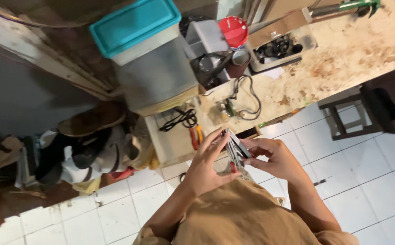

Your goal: The person manipulates a small black component and electrical wires, using a screwdriver to secure connections and handling a light bulb on a workbench.

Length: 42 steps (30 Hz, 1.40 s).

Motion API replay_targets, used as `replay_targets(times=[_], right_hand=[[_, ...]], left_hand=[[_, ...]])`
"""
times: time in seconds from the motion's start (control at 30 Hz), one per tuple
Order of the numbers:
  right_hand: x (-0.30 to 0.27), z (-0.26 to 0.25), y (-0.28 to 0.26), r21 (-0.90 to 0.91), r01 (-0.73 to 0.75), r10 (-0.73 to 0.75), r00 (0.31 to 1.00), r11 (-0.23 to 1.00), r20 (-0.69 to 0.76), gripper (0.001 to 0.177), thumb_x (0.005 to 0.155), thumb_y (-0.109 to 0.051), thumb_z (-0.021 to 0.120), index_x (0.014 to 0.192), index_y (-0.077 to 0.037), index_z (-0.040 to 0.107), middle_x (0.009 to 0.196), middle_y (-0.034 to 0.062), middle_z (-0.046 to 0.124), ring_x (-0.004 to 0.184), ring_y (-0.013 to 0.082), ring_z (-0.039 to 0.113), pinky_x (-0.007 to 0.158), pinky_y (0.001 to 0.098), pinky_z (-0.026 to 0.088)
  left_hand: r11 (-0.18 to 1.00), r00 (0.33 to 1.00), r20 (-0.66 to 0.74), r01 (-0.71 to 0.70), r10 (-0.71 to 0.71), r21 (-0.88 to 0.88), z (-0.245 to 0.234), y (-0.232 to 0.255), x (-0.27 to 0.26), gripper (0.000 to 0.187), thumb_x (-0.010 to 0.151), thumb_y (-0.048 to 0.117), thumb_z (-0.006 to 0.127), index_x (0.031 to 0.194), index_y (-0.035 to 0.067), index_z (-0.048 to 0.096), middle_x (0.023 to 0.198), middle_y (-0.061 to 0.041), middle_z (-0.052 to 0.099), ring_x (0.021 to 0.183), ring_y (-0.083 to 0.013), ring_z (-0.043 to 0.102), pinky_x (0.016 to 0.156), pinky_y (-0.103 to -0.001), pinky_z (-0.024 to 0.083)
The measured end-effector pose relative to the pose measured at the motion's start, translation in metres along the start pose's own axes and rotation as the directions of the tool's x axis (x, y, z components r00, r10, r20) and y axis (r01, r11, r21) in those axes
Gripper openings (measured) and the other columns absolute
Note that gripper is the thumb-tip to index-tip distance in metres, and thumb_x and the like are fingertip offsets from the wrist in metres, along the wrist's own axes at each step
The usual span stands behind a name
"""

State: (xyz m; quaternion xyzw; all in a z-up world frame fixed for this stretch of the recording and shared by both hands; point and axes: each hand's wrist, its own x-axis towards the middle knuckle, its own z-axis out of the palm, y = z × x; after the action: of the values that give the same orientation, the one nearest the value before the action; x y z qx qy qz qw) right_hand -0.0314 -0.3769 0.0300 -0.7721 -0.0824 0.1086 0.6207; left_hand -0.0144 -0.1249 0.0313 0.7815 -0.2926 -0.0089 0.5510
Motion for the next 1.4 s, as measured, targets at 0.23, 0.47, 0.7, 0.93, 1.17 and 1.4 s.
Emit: replay_targets(times=[0.23,0.47,0.7,0.93,1.17,1.4], right_hand=[[0.002,-0.078,0.018,-0.247,-0.055,0.018,0.989,0.967,-0.149,0.034,0.077,-0.005,0.084,0.111,-0.003,0.077,0.094,0.0067,0.08,0.075,0.0133,0.074,0.069,0.0281,0.061],[0.016,-0.145,0.08,-0.33,-0.102,0.023,0.972,0.938,-0.234,0.033,0.082,-0.005,0.081,0.115,-0.005,0.074,0.096,0.0092,0.079,0.085,0.015,0.076,0.076,0.0295,0.06],[0.041,-0.178,0.176,-0.452,-0.088,-0.06,0.951,0.888,-0.302,0.033,0.085,-0.004,0.077,0.117,-0.006,0.074,0.096,0.0134,0.078,0.087,0.0204,0.076,0.079,0.0329,0.059],[0.076,-0.184,0.244,-0.453,-0.242,0.064,0.926,0.858,-0.373,0.033,0.084,-0.008,0.078,0.117,-0.007,0.075,0.094,0.014,0.078,0.081,0.0227,0.076,0.077,0.0337,0.058],[0.095,-0.186,0.265,-0.397,-0.187,0.052,0.943,0.898,-0.328,0.03,0.086,-0.006,0.074,0.116,-0.005,0.075,0.094,0.0141,0.078,0.085,0.0218,0.077,0.079,0.0337,0.059],[0.099,-0.19,0.27,-0.439,-0.16,0.017,0.95,0.884,-0.313,0.03,0.085,-0.006,0.074,0.114,-0.005,0.076,0.095,0.015,0.078,0.085,0.0243,0.077,0.079,0.034,0.059]], left_hand=[[1.0,1.0,0.03,-0.003,0.004,-0.024,0.084,-0.029,0.055,0.104,0.079,0.03,0.09,0.163,0.011,0.033,0.17,-0.018,0.033,0.156,-0.0362,0.038,0.123,-0.044,0.042],[0.996,0.998,0.034,-0.058,0.061,-0.068,0.173,-0.083,0.11,0.107,0.08,0.026,0.089,0.165,0.008,0.026,0.17,-0.019,0.031,0.157,-0.0336,0.035,0.124,-0.043,0.038],[0.997,1.0,-0.002,0.012,-0.012,0.075,0.242,-0.152,0.142,0.109,0.074,0.03,0.091,0.162,0.009,0.029,0.165,-0.019,0.036,0.153,-0.0315,0.039,0.123,-0.041,0.04],[0.862,0.961,0.087,0.192,-0.262,0.469,0.277,-0.204,0.16,0.097,0.078,0.02,0.085,0.159,0.015,0.032,0.165,-0.005,0.039,0.151,-0.0277,0.035,0.119,-0.052,0.031],[0.782,0.969,0.015,0.191,-0.247,0.594,0.29,-0.221,0.163,0.09,0.075,0.011,0.084,0.154,0.017,0.043,0.156,-0.003,0.051,0.151,-0.0271,0.035,0.119,-0.064,0.025],[0.771,0.972,-0.001,0.187,-0.235,0.609,0.292,-0.223,0.166,0.077,0.078,0.001,0.076,0.15,0.014,0.05,0.149,-0.005,0.056,0.151,-0.0286,0.035,0.116,-0.067,0.022]])
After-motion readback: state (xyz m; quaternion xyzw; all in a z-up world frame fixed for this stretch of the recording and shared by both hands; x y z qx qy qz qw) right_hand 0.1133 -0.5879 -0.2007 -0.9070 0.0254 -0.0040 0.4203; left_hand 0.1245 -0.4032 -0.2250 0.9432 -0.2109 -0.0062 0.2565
